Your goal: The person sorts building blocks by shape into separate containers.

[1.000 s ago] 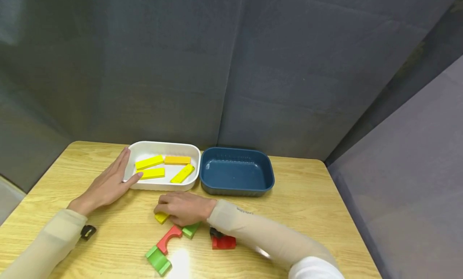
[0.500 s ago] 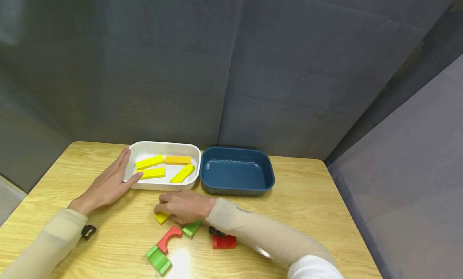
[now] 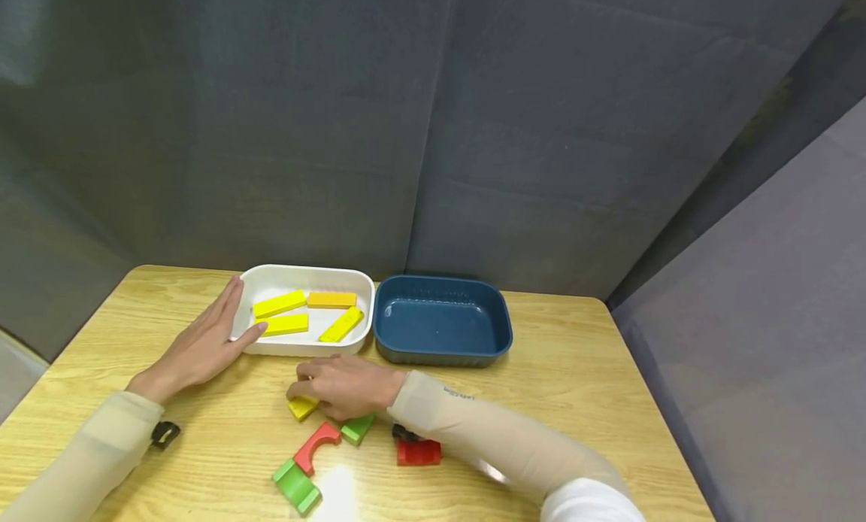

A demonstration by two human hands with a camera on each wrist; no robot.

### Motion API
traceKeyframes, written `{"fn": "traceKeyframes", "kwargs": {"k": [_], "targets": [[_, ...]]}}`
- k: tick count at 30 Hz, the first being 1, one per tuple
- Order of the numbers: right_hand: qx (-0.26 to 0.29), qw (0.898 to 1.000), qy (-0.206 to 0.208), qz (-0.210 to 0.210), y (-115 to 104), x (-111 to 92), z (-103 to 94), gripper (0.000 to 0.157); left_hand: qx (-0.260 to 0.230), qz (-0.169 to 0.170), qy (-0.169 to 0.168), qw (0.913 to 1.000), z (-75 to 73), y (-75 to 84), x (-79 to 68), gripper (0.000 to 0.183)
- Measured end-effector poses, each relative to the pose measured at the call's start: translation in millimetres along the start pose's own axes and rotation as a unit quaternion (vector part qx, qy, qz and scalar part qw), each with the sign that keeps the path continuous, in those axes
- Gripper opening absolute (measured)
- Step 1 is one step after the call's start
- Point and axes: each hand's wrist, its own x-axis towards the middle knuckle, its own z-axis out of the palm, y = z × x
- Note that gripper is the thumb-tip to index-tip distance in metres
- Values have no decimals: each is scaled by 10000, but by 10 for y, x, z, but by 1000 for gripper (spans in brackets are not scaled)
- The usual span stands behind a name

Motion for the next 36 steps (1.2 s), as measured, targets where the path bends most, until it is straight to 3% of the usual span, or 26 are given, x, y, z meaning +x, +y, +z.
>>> {"fn": "traceKeyframes", "kwargs": {"k": [26, 36], "targets": [[186, 9998, 11, 49, -52, -52, -348, 44, -55, -22, -12, 10000, 17, -23, -7, 105], [567, 9979, 170, 259, 20, -88, -569, 42, -100, 63, 30, 9999, 9, -28, 5, 105]]}}
